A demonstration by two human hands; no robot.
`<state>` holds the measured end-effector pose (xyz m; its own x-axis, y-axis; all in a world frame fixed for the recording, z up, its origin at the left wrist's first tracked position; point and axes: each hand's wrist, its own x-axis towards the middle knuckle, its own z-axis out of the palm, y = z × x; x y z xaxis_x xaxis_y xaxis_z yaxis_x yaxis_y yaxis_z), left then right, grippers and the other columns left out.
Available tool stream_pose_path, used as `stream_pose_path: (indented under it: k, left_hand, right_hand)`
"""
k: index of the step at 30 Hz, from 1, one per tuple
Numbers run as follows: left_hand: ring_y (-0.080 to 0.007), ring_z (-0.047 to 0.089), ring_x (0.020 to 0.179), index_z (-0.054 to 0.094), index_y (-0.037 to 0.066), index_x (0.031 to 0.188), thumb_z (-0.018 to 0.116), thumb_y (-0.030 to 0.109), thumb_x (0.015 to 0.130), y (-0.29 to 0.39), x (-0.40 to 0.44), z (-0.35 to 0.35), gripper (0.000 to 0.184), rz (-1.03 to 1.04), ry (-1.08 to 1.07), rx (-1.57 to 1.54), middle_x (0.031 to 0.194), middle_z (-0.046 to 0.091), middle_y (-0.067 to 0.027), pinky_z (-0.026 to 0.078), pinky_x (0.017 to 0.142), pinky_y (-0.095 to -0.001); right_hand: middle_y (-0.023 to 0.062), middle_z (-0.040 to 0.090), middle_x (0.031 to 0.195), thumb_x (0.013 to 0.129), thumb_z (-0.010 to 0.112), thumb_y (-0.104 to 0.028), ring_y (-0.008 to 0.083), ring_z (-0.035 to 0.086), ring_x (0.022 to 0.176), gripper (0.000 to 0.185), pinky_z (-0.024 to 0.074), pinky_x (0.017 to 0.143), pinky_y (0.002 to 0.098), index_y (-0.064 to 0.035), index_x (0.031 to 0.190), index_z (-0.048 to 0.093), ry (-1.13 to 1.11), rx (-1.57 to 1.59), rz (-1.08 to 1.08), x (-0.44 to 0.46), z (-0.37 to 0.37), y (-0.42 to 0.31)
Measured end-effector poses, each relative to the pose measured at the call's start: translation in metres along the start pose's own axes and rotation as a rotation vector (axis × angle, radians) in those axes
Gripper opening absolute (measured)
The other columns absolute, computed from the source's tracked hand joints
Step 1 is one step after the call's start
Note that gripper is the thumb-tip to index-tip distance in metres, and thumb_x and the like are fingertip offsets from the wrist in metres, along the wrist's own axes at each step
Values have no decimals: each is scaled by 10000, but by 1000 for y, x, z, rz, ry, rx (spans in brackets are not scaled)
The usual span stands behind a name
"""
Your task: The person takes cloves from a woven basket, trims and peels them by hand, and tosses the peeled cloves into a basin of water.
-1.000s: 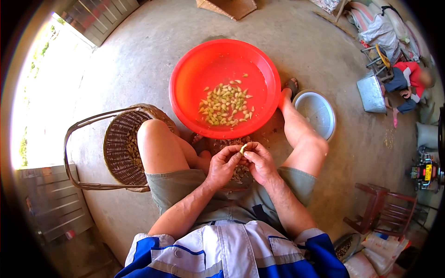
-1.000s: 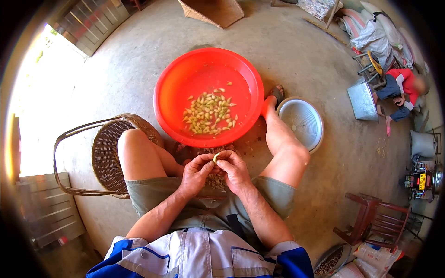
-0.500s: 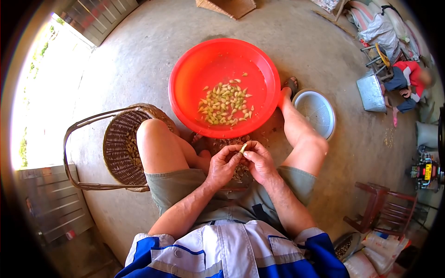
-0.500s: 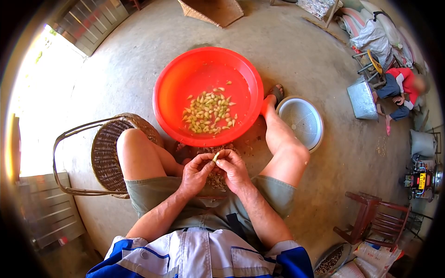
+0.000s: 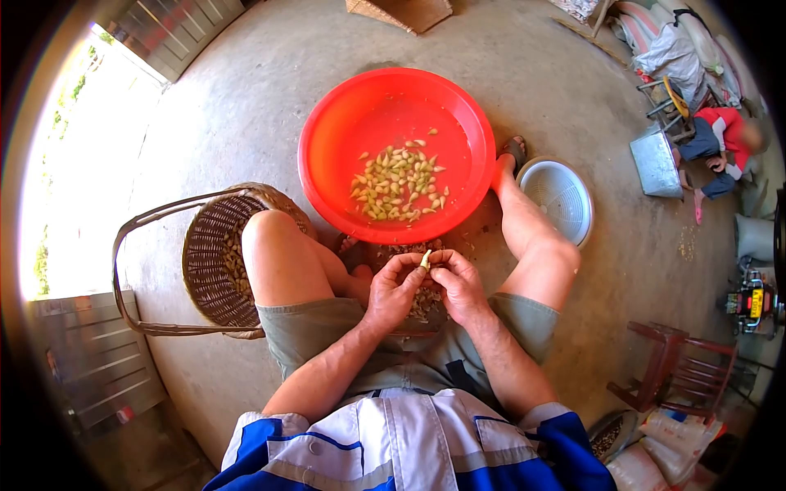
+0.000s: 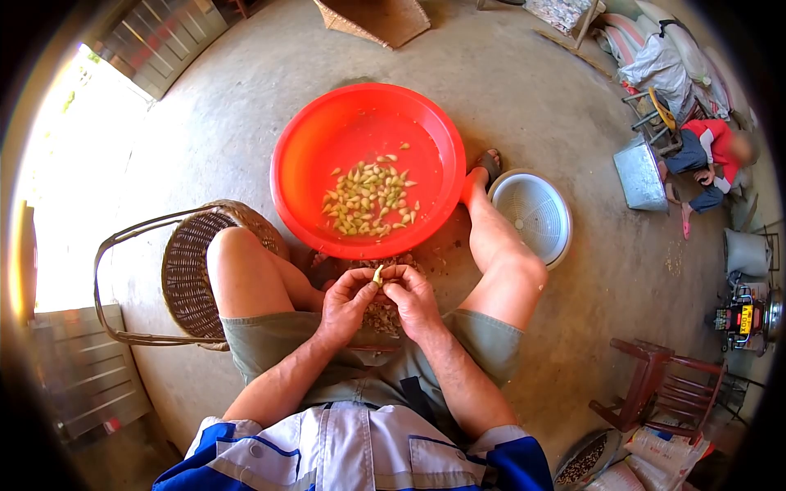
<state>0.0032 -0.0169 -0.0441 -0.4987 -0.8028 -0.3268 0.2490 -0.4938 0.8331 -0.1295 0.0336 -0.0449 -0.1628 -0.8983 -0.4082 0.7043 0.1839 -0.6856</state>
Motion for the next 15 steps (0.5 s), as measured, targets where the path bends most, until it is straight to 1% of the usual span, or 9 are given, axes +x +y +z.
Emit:
stream_pose_path:
  k: [3, 6, 9, 13, 15]
  left_hand:
    - [-134, 617, 924, 547, -11, 1128, 562, 26, 936, 0, 0, 1, 197, 11, -2, -40, 1022, 626, -58, 532, 821, -273]
    - [-130, 610, 942, 542, -5, 1128, 561, 22, 935, 0, 1, 0, 195, 22, 9, -19, 1026, 626, -56, 524, 837, -274]
    - [-119, 601, 955, 543, -1, 1123, 561, 17, 933, -4, 2, -3, 192, 34, 17, 30, 1036, 626, -53, 509, 848, -262]
    - [-100, 591, 957, 541, 2, 1128, 565, 13, 929, -6, 1, -4, 201, 54, 1, 64, 1049, 626, -48, 494, 847, -244]
    - [-98, 591, 954, 551, 2, 1117, 572, 25, 928, -2, 1, -1, 192, 24, -5, 7, 1036, 628, -44, 496, 840, -244]
  right_hand:
    - [44, 603, 972, 899, 578, -78, 130, 601, 865, 149, 528, 800, 287, -30, 1038, 556, 39, -129, -30, -2, 3, -4]
    - [41, 604, 959, 894, 597, -65, 110, 598, 865, 130, 530, 787, 269, -18, 1012, 570, 34, -250, -120, -1, 0, -4]
    - [24, 595, 924, 888, 616, -42, 85, 577, 834, 69, 503, 754, 237, -11, 946, 594, 45, -447, -171, -1, -1, -4]
    - [7, 573, 897, 878, 630, -19, 64, 542, 777, 29, 457, 684, 208, -9, 877, 602, 76, -662, -317, 1, -1, -4]
    - [1, 563, 885, 874, 625, -9, 60, 525, 751, 28, 439, 651, 206, -10, 862, 601, 65, -729, -396, 3, -3, -5]
